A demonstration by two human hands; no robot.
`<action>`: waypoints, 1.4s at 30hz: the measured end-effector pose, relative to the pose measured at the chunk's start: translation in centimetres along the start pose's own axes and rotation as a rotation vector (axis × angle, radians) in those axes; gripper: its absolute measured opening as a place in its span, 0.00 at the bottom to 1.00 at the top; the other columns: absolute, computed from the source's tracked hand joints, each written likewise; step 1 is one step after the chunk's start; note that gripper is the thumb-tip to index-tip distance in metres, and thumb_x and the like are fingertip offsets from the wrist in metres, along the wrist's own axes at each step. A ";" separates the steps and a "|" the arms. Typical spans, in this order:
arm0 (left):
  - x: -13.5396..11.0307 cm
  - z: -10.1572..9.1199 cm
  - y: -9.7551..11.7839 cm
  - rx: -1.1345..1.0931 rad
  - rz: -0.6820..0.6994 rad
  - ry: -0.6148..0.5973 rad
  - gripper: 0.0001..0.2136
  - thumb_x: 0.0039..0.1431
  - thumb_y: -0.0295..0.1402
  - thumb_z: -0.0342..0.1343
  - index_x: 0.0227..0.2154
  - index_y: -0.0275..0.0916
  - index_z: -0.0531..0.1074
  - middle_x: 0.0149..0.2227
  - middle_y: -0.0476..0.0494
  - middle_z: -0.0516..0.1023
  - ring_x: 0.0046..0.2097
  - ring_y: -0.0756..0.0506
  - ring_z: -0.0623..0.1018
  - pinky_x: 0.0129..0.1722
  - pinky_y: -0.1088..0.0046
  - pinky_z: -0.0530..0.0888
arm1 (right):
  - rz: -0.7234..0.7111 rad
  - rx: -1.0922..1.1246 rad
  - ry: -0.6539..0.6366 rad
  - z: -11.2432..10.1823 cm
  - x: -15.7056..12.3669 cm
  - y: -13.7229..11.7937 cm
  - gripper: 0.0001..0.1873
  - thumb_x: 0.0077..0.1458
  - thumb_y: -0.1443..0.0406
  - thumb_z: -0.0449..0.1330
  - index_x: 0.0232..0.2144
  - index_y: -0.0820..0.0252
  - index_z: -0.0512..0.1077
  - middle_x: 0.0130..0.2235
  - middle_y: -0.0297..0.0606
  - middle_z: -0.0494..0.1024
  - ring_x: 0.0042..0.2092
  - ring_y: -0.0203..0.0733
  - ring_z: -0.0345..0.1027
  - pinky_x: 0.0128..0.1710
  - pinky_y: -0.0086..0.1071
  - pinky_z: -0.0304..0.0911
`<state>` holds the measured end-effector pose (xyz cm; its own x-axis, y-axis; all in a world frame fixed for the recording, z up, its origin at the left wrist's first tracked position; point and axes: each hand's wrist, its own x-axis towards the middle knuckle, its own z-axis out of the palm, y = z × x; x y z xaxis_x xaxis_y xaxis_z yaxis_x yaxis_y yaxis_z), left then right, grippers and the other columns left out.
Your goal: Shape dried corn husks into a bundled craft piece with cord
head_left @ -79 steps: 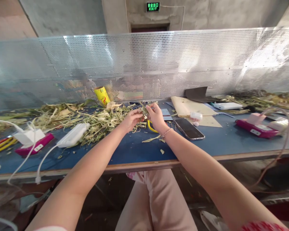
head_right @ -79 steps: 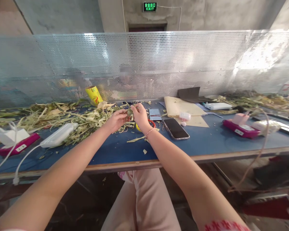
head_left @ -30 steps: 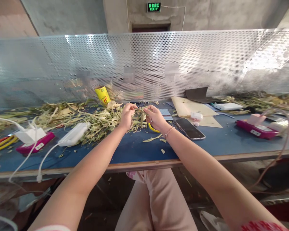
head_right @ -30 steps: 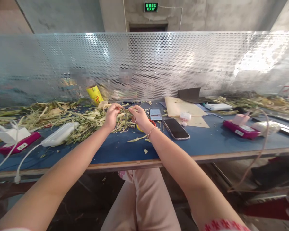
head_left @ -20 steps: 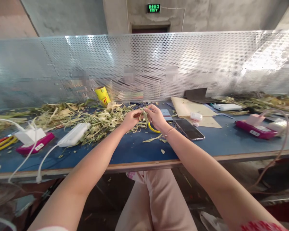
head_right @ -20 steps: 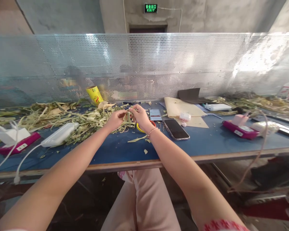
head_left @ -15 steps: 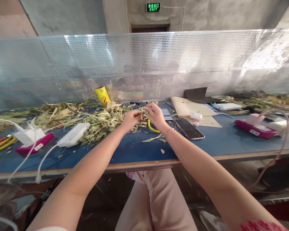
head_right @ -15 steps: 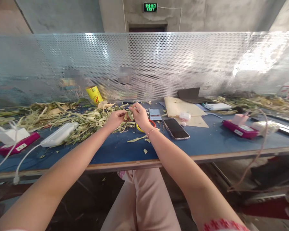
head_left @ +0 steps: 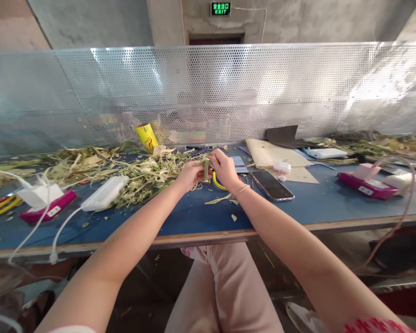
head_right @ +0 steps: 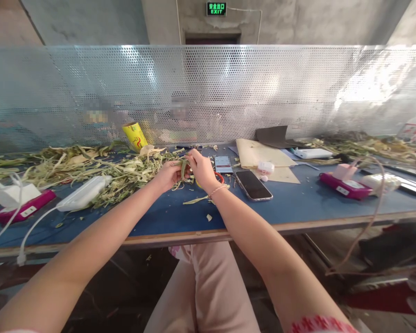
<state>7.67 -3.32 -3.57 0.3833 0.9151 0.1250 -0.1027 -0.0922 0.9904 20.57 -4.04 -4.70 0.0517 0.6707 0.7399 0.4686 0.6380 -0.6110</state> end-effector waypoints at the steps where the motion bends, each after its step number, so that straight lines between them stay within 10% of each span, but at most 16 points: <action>1: 0.1 -0.1 0.0 0.055 0.034 0.012 0.05 0.43 0.30 0.55 0.23 0.34 0.71 0.22 0.46 0.74 0.26 0.51 0.73 0.29 0.74 0.70 | 0.006 -0.002 0.003 0.0 0.0 0.1 0.09 0.52 0.60 0.51 0.24 0.57 0.58 0.17 0.24 0.54 0.21 0.30 0.47 0.25 0.26 0.45; 7: 0.1 -0.5 0.3 0.508 0.425 0.275 0.09 0.40 0.25 0.54 0.28 0.36 0.69 0.33 0.46 0.72 0.37 0.49 0.71 0.39 0.70 0.68 | 0.079 0.021 0.018 0.0 0.2 0.4 0.09 0.52 0.60 0.51 0.24 0.57 0.57 0.16 0.23 0.50 0.20 0.29 0.43 0.23 0.26 0.42; 22: 0.9 -1.1 -0.1 0.489 0.366 0.059 0.10 0.42 0.31 0.59 0.28 0.37 0.64 0.28 0.50 0.70 0.32 0.51 0.71 0.36 0.71 0.68 | 0.214 0.252 -0.016 0.5 0.4 -0.1 0.08 0.50 0.61 0.52 0.25 0.56 0.56 0.14 0.22 0.52 0.18 0.29 0.44 0.19 0.26 0.41; 42: 0.3 -1.0 -0.1 0.851 0.550 0.243 0.05 0.46 0.27 0.56 0.29 0.38 0.69 0.30 0.45 0.73 0.35 0.47 0.72 0.40 0.71 0.67 | 0.323 0.417 -0.076 1.1 0.6 0.6 0.10 0.49 0.59 0.53 0.25 0.55 0.54 0.12 0.20 0.53 0.14 0.28 0.46 0.15 0.24 0.42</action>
<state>6.87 -2.66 -3.70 0.2752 0.7082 0.6501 0.5097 -0.6809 0.5260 19.89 -2.84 -4.92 0.0638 0.8736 0.4825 0.0488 0.4802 -0.8758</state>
